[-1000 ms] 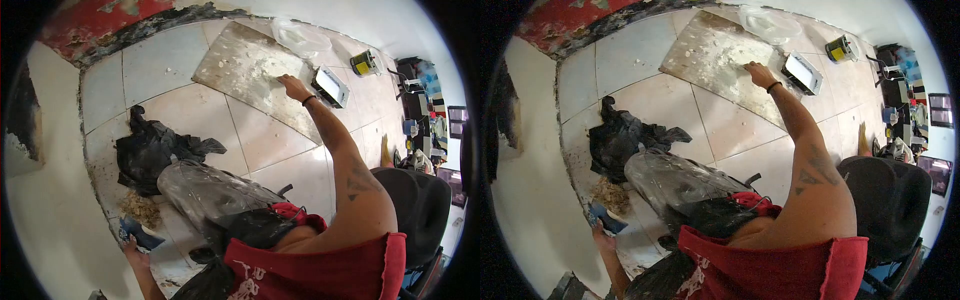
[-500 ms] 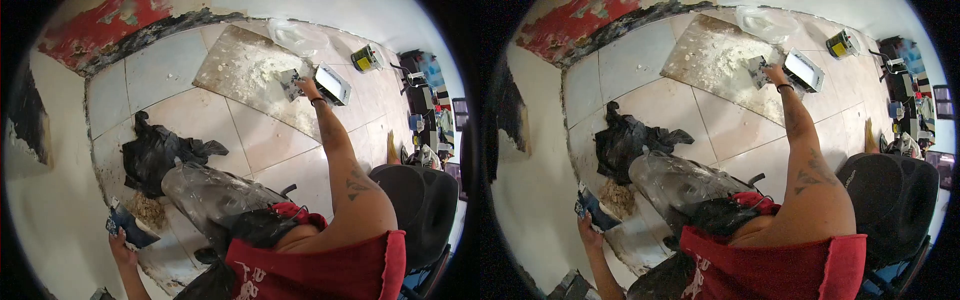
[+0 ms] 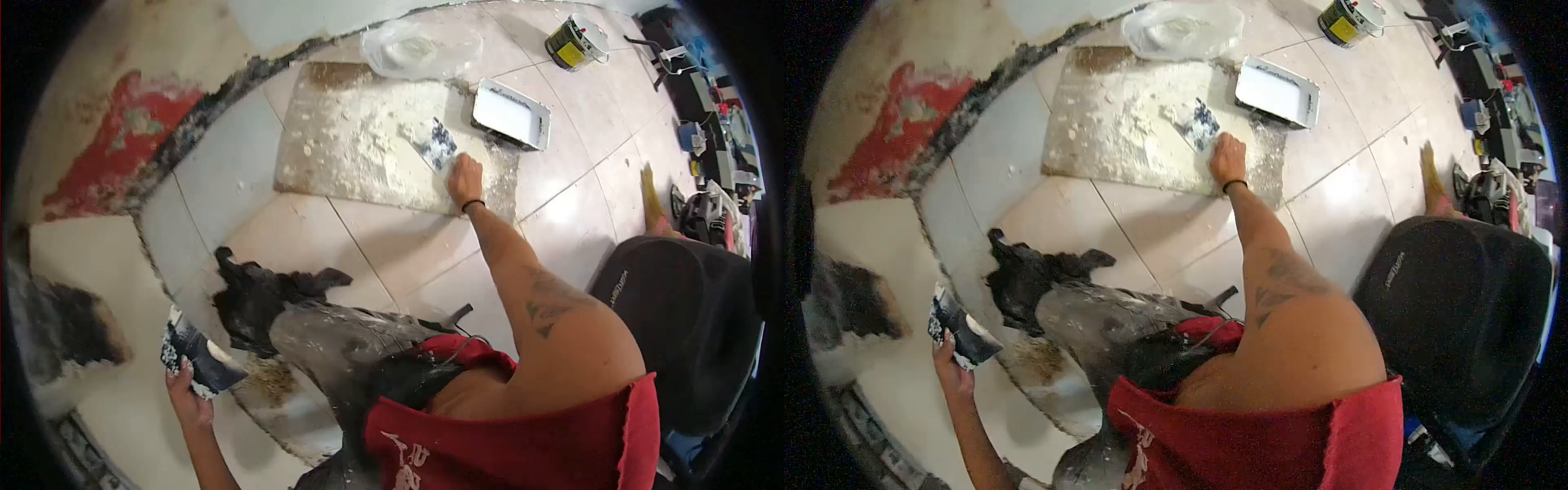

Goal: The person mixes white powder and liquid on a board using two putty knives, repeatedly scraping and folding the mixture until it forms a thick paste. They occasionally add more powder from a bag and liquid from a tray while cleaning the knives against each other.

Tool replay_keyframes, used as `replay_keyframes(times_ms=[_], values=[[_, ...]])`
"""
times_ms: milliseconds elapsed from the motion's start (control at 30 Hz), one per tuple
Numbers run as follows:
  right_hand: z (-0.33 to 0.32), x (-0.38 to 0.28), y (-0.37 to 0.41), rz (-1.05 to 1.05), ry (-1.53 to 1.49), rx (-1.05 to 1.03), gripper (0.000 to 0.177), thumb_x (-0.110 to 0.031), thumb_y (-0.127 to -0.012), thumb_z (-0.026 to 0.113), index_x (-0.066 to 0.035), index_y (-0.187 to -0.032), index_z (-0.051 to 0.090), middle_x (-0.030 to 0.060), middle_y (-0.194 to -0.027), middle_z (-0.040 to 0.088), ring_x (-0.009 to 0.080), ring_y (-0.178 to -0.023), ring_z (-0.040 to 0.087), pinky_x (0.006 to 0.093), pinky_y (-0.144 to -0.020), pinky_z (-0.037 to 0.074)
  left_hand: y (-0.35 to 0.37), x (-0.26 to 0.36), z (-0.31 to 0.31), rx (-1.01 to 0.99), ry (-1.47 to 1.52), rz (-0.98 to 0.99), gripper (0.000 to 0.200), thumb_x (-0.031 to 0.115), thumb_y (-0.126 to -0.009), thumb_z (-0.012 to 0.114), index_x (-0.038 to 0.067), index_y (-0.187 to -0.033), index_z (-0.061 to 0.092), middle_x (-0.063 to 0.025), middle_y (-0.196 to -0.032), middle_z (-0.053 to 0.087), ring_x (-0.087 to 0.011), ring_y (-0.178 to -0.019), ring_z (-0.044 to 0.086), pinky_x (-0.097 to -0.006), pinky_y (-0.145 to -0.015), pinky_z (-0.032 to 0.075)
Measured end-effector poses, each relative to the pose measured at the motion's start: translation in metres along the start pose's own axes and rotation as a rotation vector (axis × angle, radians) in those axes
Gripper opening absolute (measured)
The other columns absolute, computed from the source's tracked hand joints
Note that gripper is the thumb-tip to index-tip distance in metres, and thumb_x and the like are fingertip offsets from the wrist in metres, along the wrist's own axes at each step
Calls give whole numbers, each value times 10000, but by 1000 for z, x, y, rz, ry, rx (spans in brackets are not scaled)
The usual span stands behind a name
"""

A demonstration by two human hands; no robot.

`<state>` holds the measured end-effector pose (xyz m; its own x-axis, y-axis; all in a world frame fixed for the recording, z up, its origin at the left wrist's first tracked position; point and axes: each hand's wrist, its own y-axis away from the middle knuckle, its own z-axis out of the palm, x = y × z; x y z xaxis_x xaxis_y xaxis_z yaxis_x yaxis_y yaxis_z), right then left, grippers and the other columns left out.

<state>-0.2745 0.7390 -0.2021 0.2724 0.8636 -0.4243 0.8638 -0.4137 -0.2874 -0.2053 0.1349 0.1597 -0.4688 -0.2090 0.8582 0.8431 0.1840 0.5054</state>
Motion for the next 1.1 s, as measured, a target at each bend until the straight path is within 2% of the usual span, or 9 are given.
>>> replay_keyframes(times_ms=[67,200,367,433,533,733,900,1033,1100], values=[[5,-4,-3,33,40,-117,138,-99,-829,535,-52,-955,505,158,-901,556,352,-898,522,460,-825,358,-9,36,37,-10,-35,-10,390,-13,-877,569,17,-1260,502,-95,-1129,633,-218,-1029,631,-369,-922,516],[4,-10,-7,64,57,-196,137,-108,-812,534,-76,-945,523,125,-900,551,320,-882,528,443,-804,369,-13,108,123,-14,-101,-17,398,-13,-852,600,24,-1241,525,-84,-1108,640,-210,-1013,635,-388,-922,522],[3,-4,-13,55,61,-203,116,-115,-817,515,-88,-929,529,108,-891,537,299,-870,528,431,-787,371,-24,94,151,-25,8,-117,501,-32,-769,651,35,-1244,506,-83,-1108,630,-224,-1006,635,-434,-933,522],[-2,-4,-17,65,28,-219,128,-99,-797,527,-89,-925,527,102,-885,529,295,-871,526,429,-782,373,-20,89,211,25,-19,-199,503,-29,-769,656,49,-1242,505,-79,-1117,627,-228,-1018,629,-449,-945,514],[-4,5,-14,67,14,-233,137,-113,-814,528,-67,-944,534,115,-903,536,298,-830,512,422,-778,380,-22,69,228,-42,77,-315,522,69,-826,640,26,-1317,467,-120,-1231,602,-292,-1123,591,-491,-992,468],[2,11,-12,70,-35,-221,125,-100,-778,538,-55,-892,519,122,-853,500,305,-826,505,426,-761,376,-56,82,230,67,95,-321,593,11,-768,689,41,-1320,476,-107,-1243,594,-281,-1131,582,-495,-989,480],[1,10,-10,64,-41,-210,160,-75,-734,556,-45,-880,499,129,-841,490,321,-821,503,433,-753,370,-143,110,213,-3,-17,-137,470,56,-813,646,13,-1260,509,-131,-1214,596,-302,-1115,583,-483,-981,491],[10,12,-9,46,-22,-163,199,-33,-713,602,-36,-877,489,142,-818,486,336,-806,499,435,-730,360,-227,51,235,-88,-154,-121,373,-6,-860,561,-2,-1230,510,-133,-1073,624,-267,-980,636,-442,-896,526],[8,11,-6,77,-40,-185,196,-27,-714,605,-35,-869,485,144,-809,482,341,-804,495,436,-727,358,-258,-5,235,-147,-133,-310,277,-19,-873,527,-25,-1149,556,-130,-1045,636,-250,-958,641,-416,-865,532]])
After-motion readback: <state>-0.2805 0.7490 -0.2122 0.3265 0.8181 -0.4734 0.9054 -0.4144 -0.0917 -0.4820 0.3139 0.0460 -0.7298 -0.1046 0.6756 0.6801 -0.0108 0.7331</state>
